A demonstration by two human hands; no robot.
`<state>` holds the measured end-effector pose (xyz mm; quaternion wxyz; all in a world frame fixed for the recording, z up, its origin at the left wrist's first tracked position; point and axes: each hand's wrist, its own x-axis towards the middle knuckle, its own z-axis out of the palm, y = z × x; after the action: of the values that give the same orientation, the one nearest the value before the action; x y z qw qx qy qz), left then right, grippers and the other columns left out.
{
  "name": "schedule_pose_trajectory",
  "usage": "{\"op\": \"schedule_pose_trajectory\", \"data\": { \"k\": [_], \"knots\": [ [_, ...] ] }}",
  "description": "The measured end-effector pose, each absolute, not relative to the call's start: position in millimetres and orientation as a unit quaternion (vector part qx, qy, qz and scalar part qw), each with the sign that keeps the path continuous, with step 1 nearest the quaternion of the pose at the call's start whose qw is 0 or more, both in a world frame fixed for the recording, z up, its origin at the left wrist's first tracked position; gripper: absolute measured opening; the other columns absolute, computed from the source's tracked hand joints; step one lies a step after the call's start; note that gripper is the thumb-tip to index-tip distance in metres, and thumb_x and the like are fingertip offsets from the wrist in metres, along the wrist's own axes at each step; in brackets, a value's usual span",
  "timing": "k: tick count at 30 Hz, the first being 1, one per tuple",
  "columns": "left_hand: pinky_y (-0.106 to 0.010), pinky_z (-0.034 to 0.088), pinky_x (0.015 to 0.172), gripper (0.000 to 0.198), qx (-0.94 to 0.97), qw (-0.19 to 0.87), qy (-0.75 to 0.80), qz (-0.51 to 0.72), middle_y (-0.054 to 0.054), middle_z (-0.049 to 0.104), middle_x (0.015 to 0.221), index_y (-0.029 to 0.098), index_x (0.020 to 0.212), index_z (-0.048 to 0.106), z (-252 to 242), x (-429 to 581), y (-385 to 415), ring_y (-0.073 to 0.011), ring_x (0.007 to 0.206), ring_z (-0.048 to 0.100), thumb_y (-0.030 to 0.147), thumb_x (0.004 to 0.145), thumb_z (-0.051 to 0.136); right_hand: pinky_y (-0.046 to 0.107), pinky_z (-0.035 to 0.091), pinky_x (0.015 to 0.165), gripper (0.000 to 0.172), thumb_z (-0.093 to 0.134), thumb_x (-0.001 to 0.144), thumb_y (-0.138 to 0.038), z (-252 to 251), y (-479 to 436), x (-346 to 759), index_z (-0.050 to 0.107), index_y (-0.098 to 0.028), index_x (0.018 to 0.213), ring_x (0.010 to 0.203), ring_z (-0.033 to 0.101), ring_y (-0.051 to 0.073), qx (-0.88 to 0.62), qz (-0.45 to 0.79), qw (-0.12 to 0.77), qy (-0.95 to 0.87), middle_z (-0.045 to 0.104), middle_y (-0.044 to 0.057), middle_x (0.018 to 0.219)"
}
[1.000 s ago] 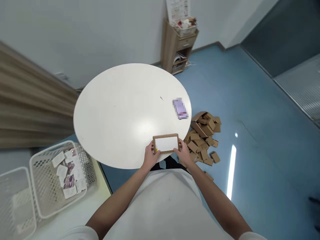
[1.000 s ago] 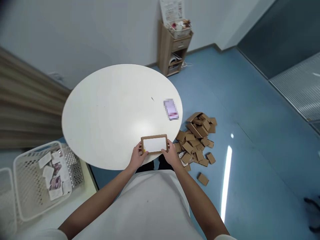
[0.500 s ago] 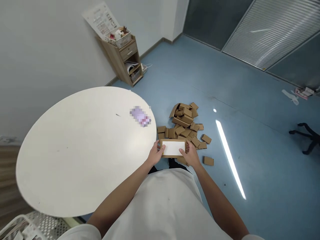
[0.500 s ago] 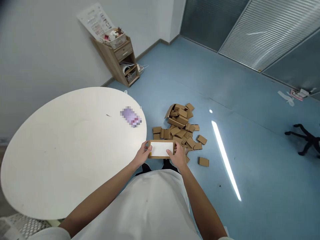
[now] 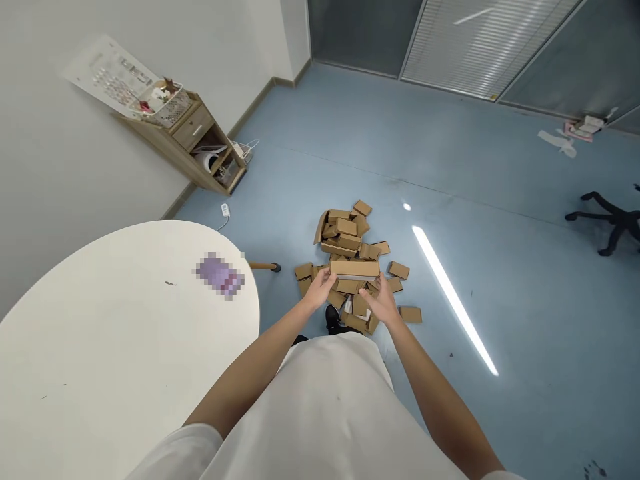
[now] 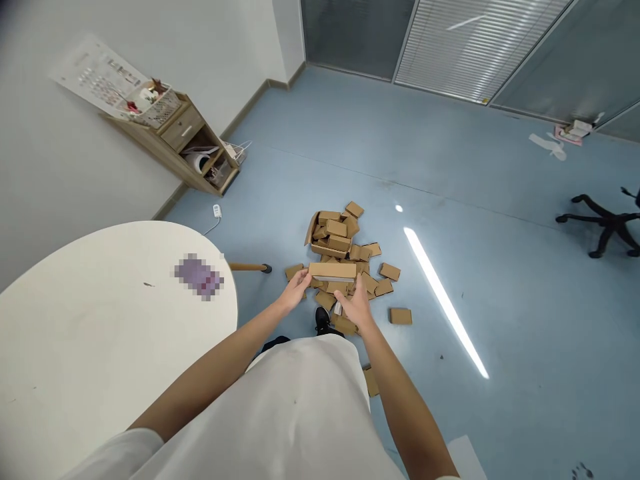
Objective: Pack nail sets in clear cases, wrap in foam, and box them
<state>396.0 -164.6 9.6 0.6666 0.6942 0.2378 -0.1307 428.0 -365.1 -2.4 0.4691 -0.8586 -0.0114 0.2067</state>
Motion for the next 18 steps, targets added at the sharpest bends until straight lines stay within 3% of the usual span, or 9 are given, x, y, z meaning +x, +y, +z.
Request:
{"op": "schedule_pose_trajectory", "data": {
  "k": [4, 7, 9, 13, 15, 18],
  "knots": [
    [-0.033, 0.035, 0.095, 0.059, 0.688, 0.67, 0.246, -0.13, -0.011, 0.047, 0.128, 0.02, 0.125, 0.039, 11.1, 413.7, -170.6, -0.0223, 0.118, 0.043, 0.055, 0.078, 0.046, 0.045, 0.021, 0.105, 0.096, 0.057, 0.068, -0.053, -2.1, -365.9, 441.7, -0.002, -0.026, 0.139, 0.134, 0.008, 0.026, -0.858, 0.199, 0.473, 0.001, -0.001, 0.005, 0.148],
    [-0.034, 0.037, 0.093, 0.058, 0.688, 0.661, 0.271, -0.124, -0.012, 0.049, 0.125, 0.02, 0.122, 0.041, 5.9, 410.9, -166.0, -0.0226, 0.115, 0.046, 0.054, 0.076, 0.049, 0.044, 0.029, 0.102, 0.093, 0.056, 0.07, -0.05, -5.2, -357.3, 444.9, -0.002, -0.029, 0.139, 0.131, 0.021, 0.027, -0.836, 0.224, 0.5, -0.019, -0.005, 0.004, 0.148],
    [-0.034, 0.039, 0.091, 0.057, 0.684, 0.663, 0.283, -0.111, -0.012, 0.053, 0.118, 0.018, 0.119, 0.044, 0.7, 402.3, -159.8, -0.0215, 0.108, 0.05, 0.051, 0.075, 0.053, 0.042, 0.035, 0.097, 0.088, 0.055, 0.072, -0.045, -8.2, -348.6, 445.1, 0.0, -0.03, 0.138, 0.124, 0.037, 0.025, -0.815, 0.255, 0.519, -0.03, 0.002, 0.007, 0.147],
    [-0.033, 0.041, 0.087, 0.052, 0.677, 0.652, 0.33, -0.087, -0.01, 0.06, 0.1, 0.014, 0.112, 0.049, -0.8, 373.6, -142.5, -0.0186, 0.094, 0.057, 0.045, 0.071, 0.058, 0.038, 0.043, 0.086, 0.071, 0.055, 0.071, -0.038, -10.8, -324.2, 443.9, 0.023, -0.028, 0.134, 0.096, 0.059, 0.019, -0.795, 0.309, 0.519, -0.06, 0.037, 0.011, 0.135],
    [-0.033, 0.043, 0.083, 0.049, 0.667, 0.644, 0.367, -0.075, -0.01, 0.061, 0.096, 0.014, 0.109, 0.051, 4.9, 355.7, -132.7, -0.0185, 0.089, 0.058, 0.045, 0.072, 0.057, 0.036, 0.047, 0.078, 0.06, 0.056, 0.07, -0.037, -8.8, -307.5, 442.7, 0.037, -0.025, 0.125, 0.081, 0.061, 0.016, -0.79, 0.329, 0.511, -0.082, 0.05, 0.01, 0.122],
    [-0.033, 0.044, 0.077, 0.046, 0.642, 0.638, 0.424, -0.044, -0.009, 0.061, 0.093, 0.014, 0.106, 0.053, 16.5, 327.1, -119.3, -0.0189, 0.086, 0.059, 0.045, 0.072, 0.055, 0.032, 0.048, 0.068, 0.044, 0.058, 0.067, -0.034, -1.8, -278.9, 439.3, 0.049, -0.022, 0.109, 0.068, 0.058, 0.013, -0.779, 0.349, 0.504, -0.127, 0.058, 0.006, 0.101]
  ]
}}
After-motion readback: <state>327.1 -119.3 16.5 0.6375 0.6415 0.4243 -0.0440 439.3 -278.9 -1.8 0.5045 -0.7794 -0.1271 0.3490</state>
